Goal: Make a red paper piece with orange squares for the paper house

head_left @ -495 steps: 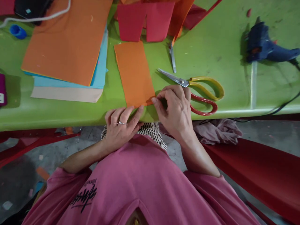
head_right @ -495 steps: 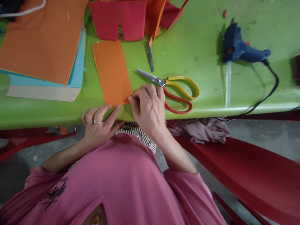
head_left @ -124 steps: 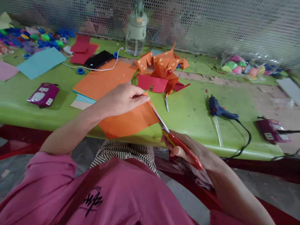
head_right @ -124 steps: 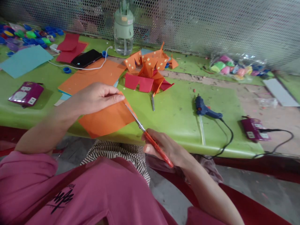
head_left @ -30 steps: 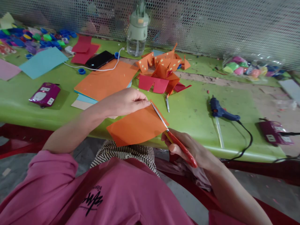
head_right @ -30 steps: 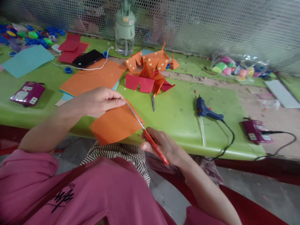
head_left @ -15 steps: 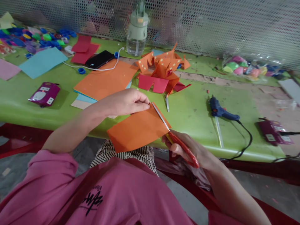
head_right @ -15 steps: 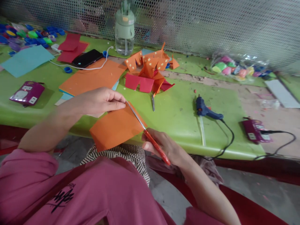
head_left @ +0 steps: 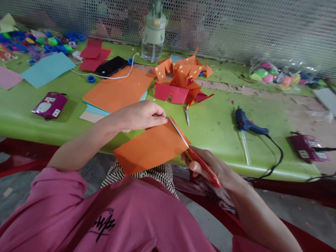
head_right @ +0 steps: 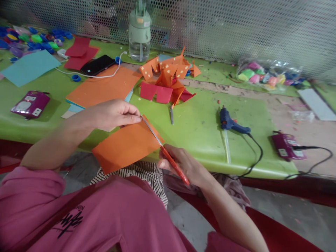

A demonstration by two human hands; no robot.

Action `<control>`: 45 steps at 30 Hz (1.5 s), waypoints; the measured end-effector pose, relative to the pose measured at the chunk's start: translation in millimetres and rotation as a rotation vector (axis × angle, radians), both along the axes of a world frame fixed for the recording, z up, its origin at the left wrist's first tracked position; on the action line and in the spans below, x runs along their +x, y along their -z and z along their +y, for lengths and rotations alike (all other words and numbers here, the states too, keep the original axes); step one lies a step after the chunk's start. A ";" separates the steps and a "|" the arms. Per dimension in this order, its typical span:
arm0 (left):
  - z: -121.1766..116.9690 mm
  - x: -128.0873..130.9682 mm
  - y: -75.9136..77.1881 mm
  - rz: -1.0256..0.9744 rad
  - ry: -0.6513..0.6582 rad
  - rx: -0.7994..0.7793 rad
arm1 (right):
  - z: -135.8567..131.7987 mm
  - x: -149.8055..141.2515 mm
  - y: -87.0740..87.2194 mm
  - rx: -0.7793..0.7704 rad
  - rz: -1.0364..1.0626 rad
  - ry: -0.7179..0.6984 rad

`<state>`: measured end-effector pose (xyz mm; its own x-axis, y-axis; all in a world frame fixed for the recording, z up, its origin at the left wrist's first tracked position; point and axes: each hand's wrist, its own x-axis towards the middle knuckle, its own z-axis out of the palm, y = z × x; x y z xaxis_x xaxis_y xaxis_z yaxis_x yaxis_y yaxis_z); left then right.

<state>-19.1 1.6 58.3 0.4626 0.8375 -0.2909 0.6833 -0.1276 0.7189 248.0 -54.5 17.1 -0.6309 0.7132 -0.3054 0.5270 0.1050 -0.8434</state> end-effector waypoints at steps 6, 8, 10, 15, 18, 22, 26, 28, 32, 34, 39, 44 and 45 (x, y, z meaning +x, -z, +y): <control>9.7 -0.1 14.9 -0.041 -0.033 -0.017 | 5.6 -4.7 2.6 -0.017 -0.054 0.032; 19.6 0.3 21.9 -0.044 -0.025 -0.034 | 12.2 -7.1 6.9 -0.065 -0.073 0.051; 31.9 0.1 29.0 -0.078 -0.026 -0.085 | 20.3 -10.1 10.2 -0.114 -0.091 0.072; 61.3 -9.3 46.0 -0.104 -0.059 -0.167 | 41.5 -18.6 4.8 -0.126 -0.183 0.093; 73.7 -16.8 58.3 0.088 -0.078 -0.042 | 57.0 -20.8 1.5 -0.088 -0.295 0.063; 82.6 -17.1 73.6 0.299 -0.269 0.226 | 80.4 -16.1 16.5 0.284 -0.729 0.084; 91.1 -18.6 80.9 0.412 -0.439 0.472 | 93.6 -13.6 34.7 0.753 -0.817 0.082; 95.4 -23.3 82.2 0.439 -0.396 0.495 | 90.6 -20.5 34.4 0.999 -0.784 0.104; 98.1 -31.2 81.3 0.487 -0.388 0.507 | 63.5 -61.4 29.3 1.082 -0.347 -0.103; 98.2 -32.8 79.3 0.485 -0.390 0.481 | 43.5 -93.5 40.3 0.817 0.035 -0.411; 99.4 -39.6 75.6 0.541 -0.365 0.472 | -9.9 -159.3 93.4 0.110 0.238 -0.760; 93.2 -47.9 81.0 0.402 -0.285 0.526 | -5.0 -138.3 66.5 0.269 0.331 -0.608; 93.3 -48.7 82.1 0.409 -0.316 0.472 | 4.6 -123.6 54.7 0.400 0.285 -0.497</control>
